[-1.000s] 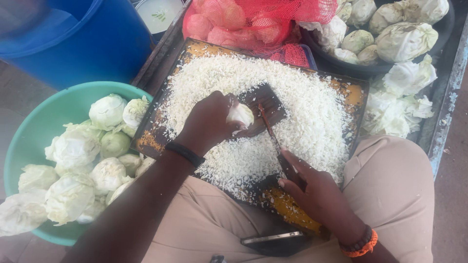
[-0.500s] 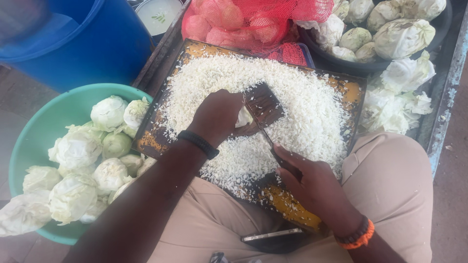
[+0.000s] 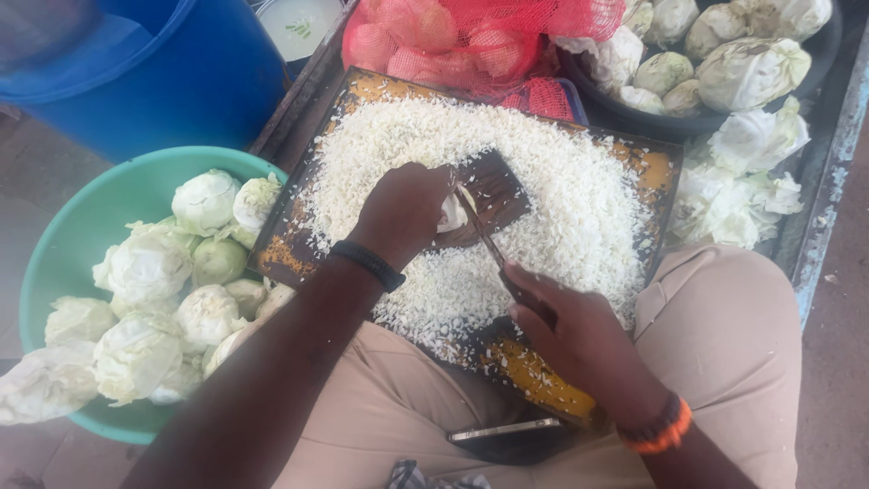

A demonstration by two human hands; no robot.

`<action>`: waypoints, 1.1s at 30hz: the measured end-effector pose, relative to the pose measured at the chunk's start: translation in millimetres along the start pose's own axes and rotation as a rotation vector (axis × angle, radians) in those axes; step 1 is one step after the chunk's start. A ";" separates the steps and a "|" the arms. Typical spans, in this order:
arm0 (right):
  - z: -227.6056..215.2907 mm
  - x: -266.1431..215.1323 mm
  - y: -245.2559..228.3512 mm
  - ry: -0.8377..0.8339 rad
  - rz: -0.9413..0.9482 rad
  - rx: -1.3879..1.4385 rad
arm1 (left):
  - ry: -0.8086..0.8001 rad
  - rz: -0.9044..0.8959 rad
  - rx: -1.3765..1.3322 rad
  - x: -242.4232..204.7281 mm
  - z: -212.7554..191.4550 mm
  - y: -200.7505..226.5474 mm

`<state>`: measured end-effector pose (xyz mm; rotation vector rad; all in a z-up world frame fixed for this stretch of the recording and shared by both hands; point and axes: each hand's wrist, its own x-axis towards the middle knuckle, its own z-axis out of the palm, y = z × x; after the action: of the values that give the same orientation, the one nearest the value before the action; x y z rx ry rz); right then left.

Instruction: The person shreds cabbage by hand using a knife on a wooden board and picks up a cabbage head from a basin.

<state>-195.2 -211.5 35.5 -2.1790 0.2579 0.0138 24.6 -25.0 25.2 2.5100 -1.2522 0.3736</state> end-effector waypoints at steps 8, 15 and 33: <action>-13.5 -34.2 -4.9 -0.160 0.193 -0.096 | 0.031 0.006 -0.071 -6.3 -11.2 2.4; 3.0 4.5 -1.7 0.026 -0.224 0.003 | -0.071 -0.103 0.016 -6.5 -12.8 8.5; -4.7 -21.7 5.5 -0.060 -0.163 0.026 | 0.045 -0.050 -0.084 -13.8 -8.7 3.4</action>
<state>-217.9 -214.5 36.0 -2.1632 0.0454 -0.0155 13.1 -13.6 28.7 2.4436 -1.1612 0.3554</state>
